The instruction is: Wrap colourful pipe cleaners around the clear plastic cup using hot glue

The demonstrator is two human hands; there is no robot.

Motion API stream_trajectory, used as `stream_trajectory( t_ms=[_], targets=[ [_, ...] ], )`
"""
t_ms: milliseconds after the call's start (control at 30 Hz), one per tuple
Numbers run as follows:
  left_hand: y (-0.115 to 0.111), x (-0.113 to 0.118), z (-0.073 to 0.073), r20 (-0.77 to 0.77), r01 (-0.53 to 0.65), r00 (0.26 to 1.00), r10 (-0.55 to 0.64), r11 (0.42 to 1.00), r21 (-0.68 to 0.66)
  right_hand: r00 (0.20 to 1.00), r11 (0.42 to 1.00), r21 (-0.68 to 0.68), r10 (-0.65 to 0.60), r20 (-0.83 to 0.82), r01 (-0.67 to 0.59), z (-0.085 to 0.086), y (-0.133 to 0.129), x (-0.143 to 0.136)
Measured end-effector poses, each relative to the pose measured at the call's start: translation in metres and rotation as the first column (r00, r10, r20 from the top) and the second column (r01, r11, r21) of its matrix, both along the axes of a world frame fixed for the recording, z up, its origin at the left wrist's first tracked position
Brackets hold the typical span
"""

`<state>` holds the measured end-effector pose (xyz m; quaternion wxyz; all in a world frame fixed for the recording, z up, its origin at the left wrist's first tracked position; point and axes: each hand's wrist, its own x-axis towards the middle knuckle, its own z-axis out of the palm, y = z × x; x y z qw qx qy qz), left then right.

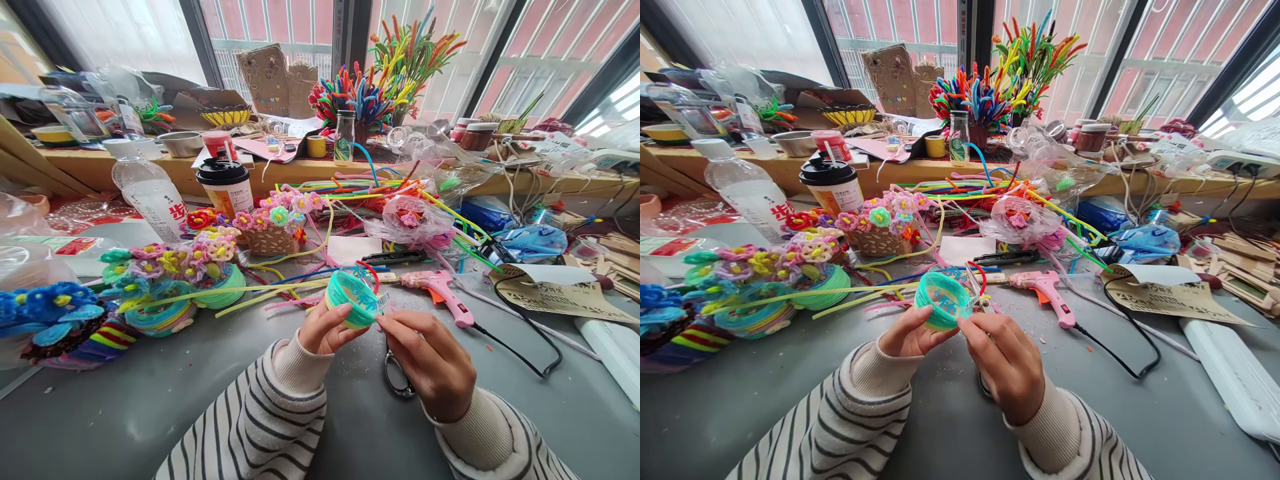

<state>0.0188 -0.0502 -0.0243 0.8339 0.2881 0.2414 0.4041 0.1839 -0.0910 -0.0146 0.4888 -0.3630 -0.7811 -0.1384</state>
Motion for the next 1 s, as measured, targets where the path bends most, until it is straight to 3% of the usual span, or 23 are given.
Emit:
stream_trajectory(
  t_ms=[267, 467, 533, 633, 733, 1000],
  targets=[
    [-0.001, -0.003, 0.002, 0.032, 0.123, 0.992, -0.125, 0.991, 0.049, 0.97, 0.97, -0.205, 0.08, -0.231, -0.129, 0.009, -0.004, 0.002],
    [0.002, -0.005, 0.0, 0.006, 0.172, 0.985, -0.173, 0.982, 0.075, 0.859, 0.813, -0.473, 0.063, -0.508, -0.339, 0.011, -0.001, 0.007],
    [0.002, -0.005, -0.002, -0.019, 0.18, 0.984, -0.179, 0.98, 0.083, 0.884, 0.803, -0.509, 0.047, -0.465, -0.31, 0.013, 0.001, 0.01],
    [0.002, -0.005, -0.002, -0.045, 0.19, 0.982, -0.186, 0.978, 0.091, 0.957, 0.849, -0.498, 0.033, -0.287, -0.179, 0.017, 0.005, 0.016],
    [0.001, -0.004, 0.002, -0.071, 0.214, 0.975, -0.21, 0.975, 0.062, 0.979, 0.861, -0.489, 0.047, -0.2, -0.141, 0.02, 0.008, 0.021],
    [0.0, -0.003, 0.009, -0.132, 0.349, 0.929, -0.346, 0.937, -0.002, 0.976, 0.721, -0.657, 0.147, -0.163, -0.218, 0.021, 0.006, 0.027]
  ],
)
